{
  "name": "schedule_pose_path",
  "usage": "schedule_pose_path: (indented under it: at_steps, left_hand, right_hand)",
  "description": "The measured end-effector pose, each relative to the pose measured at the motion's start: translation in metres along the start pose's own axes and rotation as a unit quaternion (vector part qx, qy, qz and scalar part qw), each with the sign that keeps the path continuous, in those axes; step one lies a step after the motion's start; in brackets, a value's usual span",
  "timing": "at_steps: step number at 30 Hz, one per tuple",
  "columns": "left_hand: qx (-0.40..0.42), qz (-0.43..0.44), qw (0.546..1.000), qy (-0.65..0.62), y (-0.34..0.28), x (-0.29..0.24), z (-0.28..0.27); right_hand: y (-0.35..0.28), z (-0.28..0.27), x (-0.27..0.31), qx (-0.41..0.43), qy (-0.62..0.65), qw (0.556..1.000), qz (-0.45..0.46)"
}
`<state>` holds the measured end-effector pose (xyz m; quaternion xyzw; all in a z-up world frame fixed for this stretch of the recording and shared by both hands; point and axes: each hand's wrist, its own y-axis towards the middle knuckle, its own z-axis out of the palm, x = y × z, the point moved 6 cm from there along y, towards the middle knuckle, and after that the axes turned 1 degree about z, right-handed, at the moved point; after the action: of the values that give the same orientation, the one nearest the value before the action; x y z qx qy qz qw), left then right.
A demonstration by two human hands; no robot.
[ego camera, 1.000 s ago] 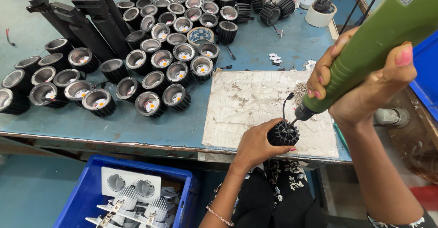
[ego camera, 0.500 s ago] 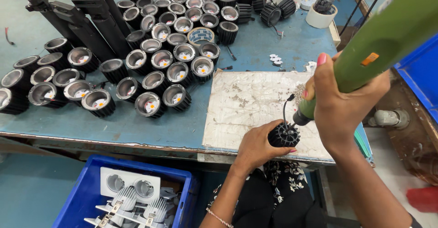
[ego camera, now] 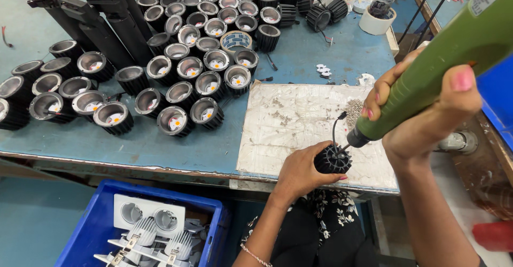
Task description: The person assembles LED bulb components at a workbench, placing electronic boards into housing units and securing them using an electric screwdriver.
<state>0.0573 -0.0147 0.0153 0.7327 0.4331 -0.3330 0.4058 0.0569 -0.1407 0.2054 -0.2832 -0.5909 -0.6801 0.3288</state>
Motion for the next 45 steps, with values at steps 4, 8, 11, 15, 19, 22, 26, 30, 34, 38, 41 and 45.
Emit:
schedule_pose_path:
  at_steps: [4,8,11,15,19,22,26,30,34,38,41,45]
  left_hand:
    - [-0.006,0.011,1.000,0.002,0.000,0.000,0.000]
    - [-0.006,0.006,1.000,-0.006,-0.001,0.002,0.001]
    - [-0.003,0.001,1.000,-0.003,0.000,0.003,0.002]
    - [0.021,-0.031,0.999,0.008,0.000,0.005,0.005]
    - [-0.011,0.002,0.999,0.032,-0.003,0.000,0.002]
    - [-0.010,0.003,1.000,0.029,-0.002,-0.001,0.001]
    - [-0.010,0.010,1.000,0.024,-0.001,-0.001,0.001]
    - [-0.013,0.042,0.999,0.007,-0.002,0.000,-0.001]
    - [-0.027,0.050,0.997,-0.057,-0.006,0.005,-0.003]
    - [-0.056,0.055,0.955,-0.287,-0.009,0.005,-0.007]
    - [-0.094,0.030,0.892,-0.442,-0.015,0.013,-0.023]
    - [-0.199,0.036,0.808,-0.553,-0.032,0.024,-0.075]
  right_hand:
    - [0.000,0.004,0.002,0.008,-0.017,1.000,0.012]
    - [-0.001,0.008,-0.002,0.022,-0.006,1.000,0.022]
    - [0.000,0.010,-0.005,0.039,0.010,0.999,0.023]
    - [0.005,0.011,-0.006,0.051,0.006,0.998,0.033]
    - [0.007,0.012,-0.004,0.046,0.010,0.998,0.043]
    - [0.010,0.015,0.000,0.052,0.020,0.998,0.039]
    - [0.016,0.007,0.000,0.040,-0.004,0.999,0.019]
    - [0.032,-0.029,-0.006,0.053,-0.004,0.999,-0.011]
    - [0.061,-0.084,-0.019,0.127,0.074,0.989,0.003]
    - [0.035,-0.113,-0.066,0.172,0.093,0.981,0.024]
    - [-0.025,-0.119,-0.118,0.149,0.050,0.987,0.022]
    - [-0.056,-0.156,-0.169,0.054,-0.064,0.996,0.001]
